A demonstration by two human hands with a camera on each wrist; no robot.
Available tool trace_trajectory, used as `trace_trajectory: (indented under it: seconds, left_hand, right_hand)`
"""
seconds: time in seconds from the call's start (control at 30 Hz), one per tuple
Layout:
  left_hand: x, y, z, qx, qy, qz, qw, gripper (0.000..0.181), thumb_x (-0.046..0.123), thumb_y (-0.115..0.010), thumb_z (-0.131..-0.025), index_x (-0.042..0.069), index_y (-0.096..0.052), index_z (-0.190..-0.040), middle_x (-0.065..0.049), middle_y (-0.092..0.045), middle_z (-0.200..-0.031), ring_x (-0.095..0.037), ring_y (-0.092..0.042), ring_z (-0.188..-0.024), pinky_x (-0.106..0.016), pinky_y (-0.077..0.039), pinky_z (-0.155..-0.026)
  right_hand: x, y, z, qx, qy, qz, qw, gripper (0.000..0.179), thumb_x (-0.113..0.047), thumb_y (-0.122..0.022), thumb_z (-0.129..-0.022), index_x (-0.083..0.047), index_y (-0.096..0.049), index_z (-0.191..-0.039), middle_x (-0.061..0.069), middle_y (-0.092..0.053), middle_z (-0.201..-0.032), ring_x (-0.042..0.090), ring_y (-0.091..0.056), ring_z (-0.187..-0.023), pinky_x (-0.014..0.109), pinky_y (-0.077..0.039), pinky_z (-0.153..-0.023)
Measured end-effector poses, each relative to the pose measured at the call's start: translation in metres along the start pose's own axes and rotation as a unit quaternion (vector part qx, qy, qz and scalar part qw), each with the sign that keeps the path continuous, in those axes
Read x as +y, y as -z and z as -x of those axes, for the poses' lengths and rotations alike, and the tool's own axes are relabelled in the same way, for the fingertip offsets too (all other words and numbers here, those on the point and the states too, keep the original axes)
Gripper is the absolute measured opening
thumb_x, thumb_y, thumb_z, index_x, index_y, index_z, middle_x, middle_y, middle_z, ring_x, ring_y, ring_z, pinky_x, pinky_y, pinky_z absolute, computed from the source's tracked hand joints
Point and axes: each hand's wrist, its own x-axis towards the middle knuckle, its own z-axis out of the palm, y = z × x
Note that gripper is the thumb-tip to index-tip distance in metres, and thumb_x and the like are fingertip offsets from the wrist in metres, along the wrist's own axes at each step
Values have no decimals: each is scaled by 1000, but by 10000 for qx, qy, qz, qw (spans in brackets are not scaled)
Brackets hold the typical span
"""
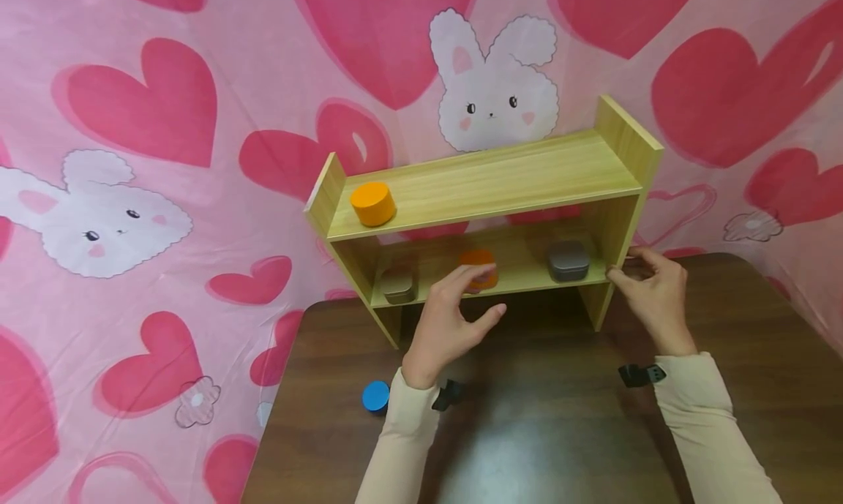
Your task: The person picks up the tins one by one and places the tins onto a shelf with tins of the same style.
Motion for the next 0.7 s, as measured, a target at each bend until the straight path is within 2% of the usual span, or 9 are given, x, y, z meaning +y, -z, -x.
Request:
trace_trajectory:
  seconds: [0.27,0.53,0.7]
  left_hand:
    - [-8,11,14,16,364,-63,9993,53,25,-81,-92,11,-63,-140,-8,-71,-128,-23,-68,-116,-31,-57,-102]
    - [-20,21,30,98,479,-220,9986,49,22,-83,-89,8,-67,-133,-8,-73,-127,-18,-68,-111,-30,-58,-99]
    - [-27,25,43,123,594,-332,9976,47,21,-84,-87,10,-69,-131,-4,-74,-126,-17,-69,-110,-31,-59,-97]
  right_hand:
    - [0,0,1,-36,-78,53,9999,27,2,-78,-80,9,-73,-106,-39,-60,-69,-19,-59,-65,1,-47,-63]
    - [2,0,0,5,-91,-65,9999,27,4,-77,-80,9,-73,-106,-38,-61,-69,-19,-61,-67,1,-48,-64]
    - [-1,0,2,4,27,-2,10000,23,3,-77,-80,8,-72,-102,-39,-60,-70,-18,-61,-66,1,-48,-64]
